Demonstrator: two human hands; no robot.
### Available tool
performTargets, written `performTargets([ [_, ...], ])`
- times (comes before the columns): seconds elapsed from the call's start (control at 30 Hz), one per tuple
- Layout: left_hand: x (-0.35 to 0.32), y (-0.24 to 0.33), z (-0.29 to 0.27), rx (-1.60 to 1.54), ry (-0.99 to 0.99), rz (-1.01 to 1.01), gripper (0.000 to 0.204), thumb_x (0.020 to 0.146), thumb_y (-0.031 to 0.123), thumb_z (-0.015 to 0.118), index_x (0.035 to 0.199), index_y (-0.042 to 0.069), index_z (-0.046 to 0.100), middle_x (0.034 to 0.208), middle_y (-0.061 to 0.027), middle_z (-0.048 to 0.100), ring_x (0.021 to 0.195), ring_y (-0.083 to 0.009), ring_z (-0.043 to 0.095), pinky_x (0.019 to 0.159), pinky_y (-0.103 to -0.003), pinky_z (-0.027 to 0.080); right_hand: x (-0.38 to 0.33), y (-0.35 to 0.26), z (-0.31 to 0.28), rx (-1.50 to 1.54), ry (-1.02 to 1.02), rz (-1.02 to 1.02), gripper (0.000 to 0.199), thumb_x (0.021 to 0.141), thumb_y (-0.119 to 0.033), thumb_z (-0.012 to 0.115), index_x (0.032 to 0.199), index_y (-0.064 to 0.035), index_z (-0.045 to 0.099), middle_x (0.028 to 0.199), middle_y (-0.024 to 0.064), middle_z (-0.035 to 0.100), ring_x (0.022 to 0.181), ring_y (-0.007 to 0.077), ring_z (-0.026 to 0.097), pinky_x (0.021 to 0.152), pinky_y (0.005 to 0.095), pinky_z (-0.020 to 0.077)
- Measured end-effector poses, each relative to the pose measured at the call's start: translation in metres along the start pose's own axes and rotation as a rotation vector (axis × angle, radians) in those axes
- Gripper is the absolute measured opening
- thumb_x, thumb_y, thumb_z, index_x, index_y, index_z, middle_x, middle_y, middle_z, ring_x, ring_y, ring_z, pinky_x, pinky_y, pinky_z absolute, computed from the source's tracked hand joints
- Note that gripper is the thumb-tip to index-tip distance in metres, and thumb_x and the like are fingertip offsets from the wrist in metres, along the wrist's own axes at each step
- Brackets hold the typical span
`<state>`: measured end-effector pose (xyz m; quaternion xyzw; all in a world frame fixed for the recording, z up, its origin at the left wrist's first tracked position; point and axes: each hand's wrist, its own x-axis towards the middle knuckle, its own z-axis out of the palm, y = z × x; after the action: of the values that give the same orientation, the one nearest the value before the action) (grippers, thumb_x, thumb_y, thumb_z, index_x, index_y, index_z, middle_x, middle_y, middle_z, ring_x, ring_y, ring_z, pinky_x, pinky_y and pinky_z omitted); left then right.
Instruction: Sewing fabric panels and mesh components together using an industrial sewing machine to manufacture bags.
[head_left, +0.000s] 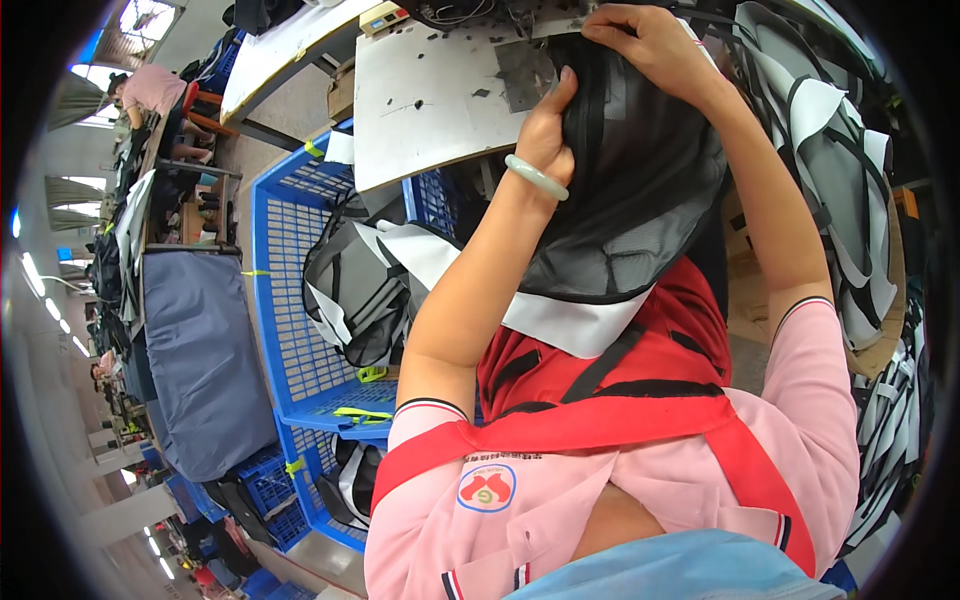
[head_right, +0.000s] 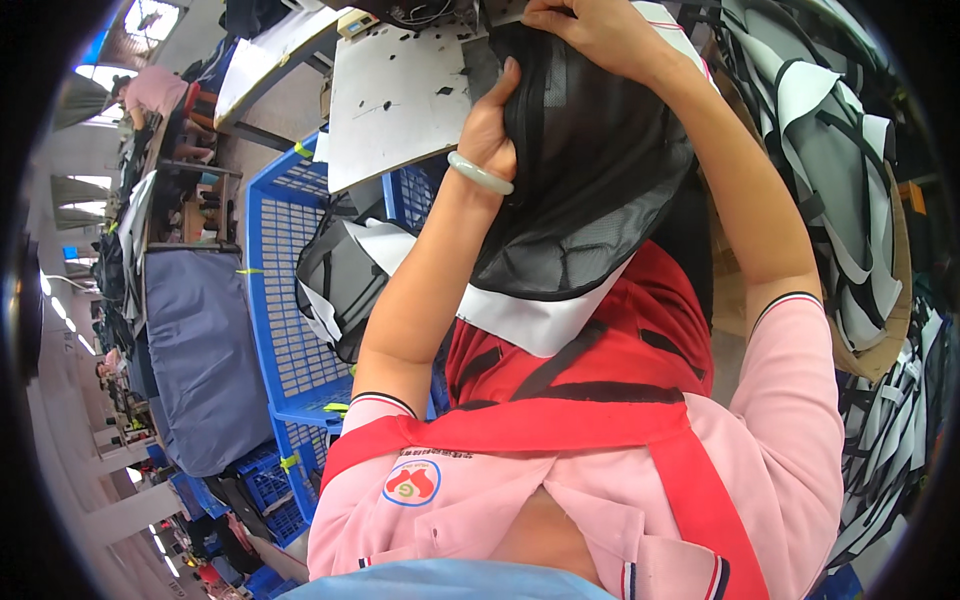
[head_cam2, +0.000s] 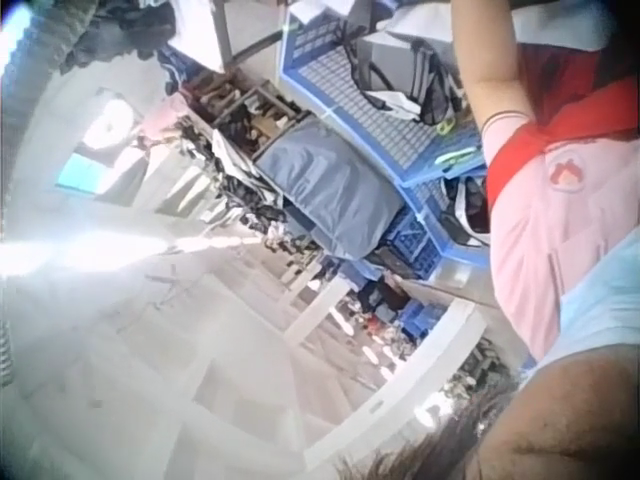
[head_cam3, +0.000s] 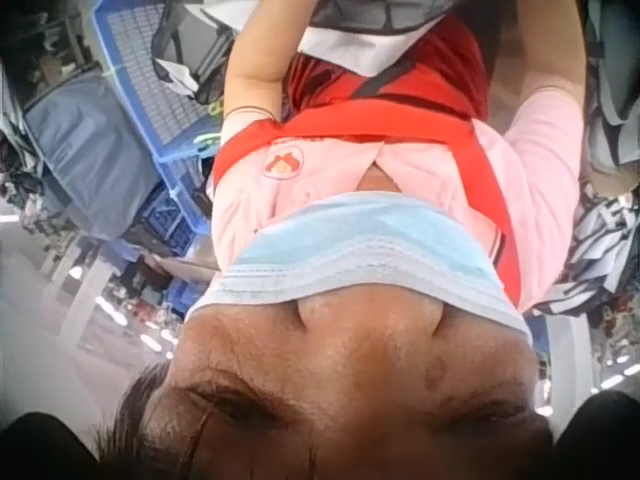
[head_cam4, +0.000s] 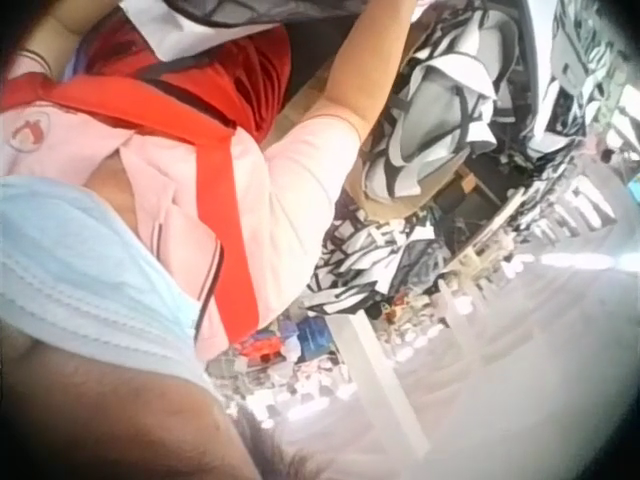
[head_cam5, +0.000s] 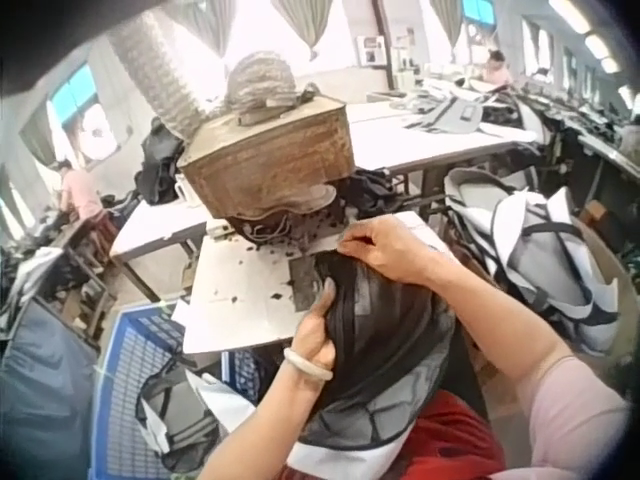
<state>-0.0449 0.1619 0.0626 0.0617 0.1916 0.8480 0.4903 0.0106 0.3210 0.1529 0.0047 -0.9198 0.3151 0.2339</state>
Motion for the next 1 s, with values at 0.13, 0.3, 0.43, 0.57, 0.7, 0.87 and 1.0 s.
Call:
performTargets([
  [0.13, 0.014, 0.009, -0.002, -0.017, 0.009, -0.017, 0.033, 0.098, 0.023, 0.055, 0.119, -0.003, 0.055, 0.114, -0.016, 0.064, 0.101, -0.0265, 0.065, 0.089, -0.039, 0.056, 0.014, 0.012, 0.002, 0.014, -0.007, 0.014, 0.024, 0.087, -0.02, 0.063, 0.095, 0.0018, 0.068, 0.089, 0.0199, 0.069, 0.082, 0.0319, 0.067, 0.073, 0.0372, 0.0504],
  [0.3, 0.022, 0.019, -0.005, 0.026, 0.091, -0.004, 0.035, 0.096, 0.026, 0.059, 0.115, -0.004, 0.059, 0.111, -0.0193, 0.066, 0.1, -0.0301, 0.066, 0.091, -0.043, 0.055, 0.024, 0.018, 0.01, 0.012, 0.03, 0.029, 0.022, 0.086, -0.019, 0.064, 0.095, 0.001, 0.069, 0.087, 0.0199, 0.068, 0.08, 0.0317, 0.067, 0.072, 0.0369, 0.0503],
  [0.43, 0.022, 0.019, -0.008, 0.035, 0.07, 0.028, 0.036, 0.095, 0.027, 0.06, 0.115, -0.004, 0.059, 0.111, -0.0186, 0.066, 0.1, -0.0297, 0.066, 0.09, -0.042, 0.055, 0.029, 0.022, 0.013, 0.005, 0.034, -0.03, 0.022, 0.086, -0.018, 0.064, 0.094, 0.001, 0.069, 0.085, 0.0185, 0.069, 0.079, 0.0298, 0.067, 0.071, 0.0367, 0.0507],
  [0.57, 0.022, 0.019, -0.009, 0.044, 0.097, 0.017, 0.037, 0.095, 0.028, 0.06, 0.116, -0.003, 0.059, 0.111, -0.0185, 0.066, 0.101, -0.0299, 0.066, 0.091, -0.042, 0.054, 0.029, 0.024, 0.013, 0.039, 0.007, -0.034, 0.021, 0.085, -0.017, 0.064, 0.095, 0.0003, 0.069, 0.085, 0.0172, 0.069, 0.078, 0.0278, 0.068, 0.071, 0.0359, 0.0514],
  [0.7, 0.022, 0.019, -0.007, 0.064, 0.099, 0.028, 0.039, 0.095, 0.029, 0.06, 0.117, -0.003, 0.059, 0.113, -0.0187, 0.066, 0.102, -0.03, 0.065, 0.092, -0.042, 0.053, 0.03, 0.023, 0.013, 0.045, 0.01, -0.061, 0.021, 0.086, -0.017, 0.065, 0.095, 0.0002, 0.069, 0.086, 0.017, 0.069, 0.079, 0.0276, 0.068, 0.071, 0.0357, 0.0516],
  [0.87, 0.014, 0.015, -0.005, 0.085, 0.12, 0.033, 0.039, 0.096, 0.03, 0.059, 0.117, -0.003, 0.059, 0.113, -0.0184, 0.066, 0.103, -0.0298, 0.065, 0.093, -0.042, 0.053, 0.027, 0.021, 0.012, 0.013, -0.051, -0.048, 0.022, 0.085, -0.018, 0.065, 0.097, 0.0015, 0.069, 0.089, 0.0181, 0.069, 0.082, 0.0277, 0.068, 0.072, 0.0353, 0.0517],
  [1.0, 0.001, 0.003, -0.011, 0.02, 0.096, 0.016, 0.039, 0.096, 0.029, 0.058, 0.12, -0.002, 0.057, 0.115, -0.0177, 0.064, 0.103, -0.029, 0.065, 0.093, -0.042, 0.053, 0.009, 0.019, 0.013, 0.012, -0.095, 0.041, 0.025, 0.088, -0.019, 0.065, 0.1, 0.0012, 0.069, 0.093, 0.0156, 0.071, 0.085, 0.024, 0.067, 0.076, 0.0342, 0.0504],
])
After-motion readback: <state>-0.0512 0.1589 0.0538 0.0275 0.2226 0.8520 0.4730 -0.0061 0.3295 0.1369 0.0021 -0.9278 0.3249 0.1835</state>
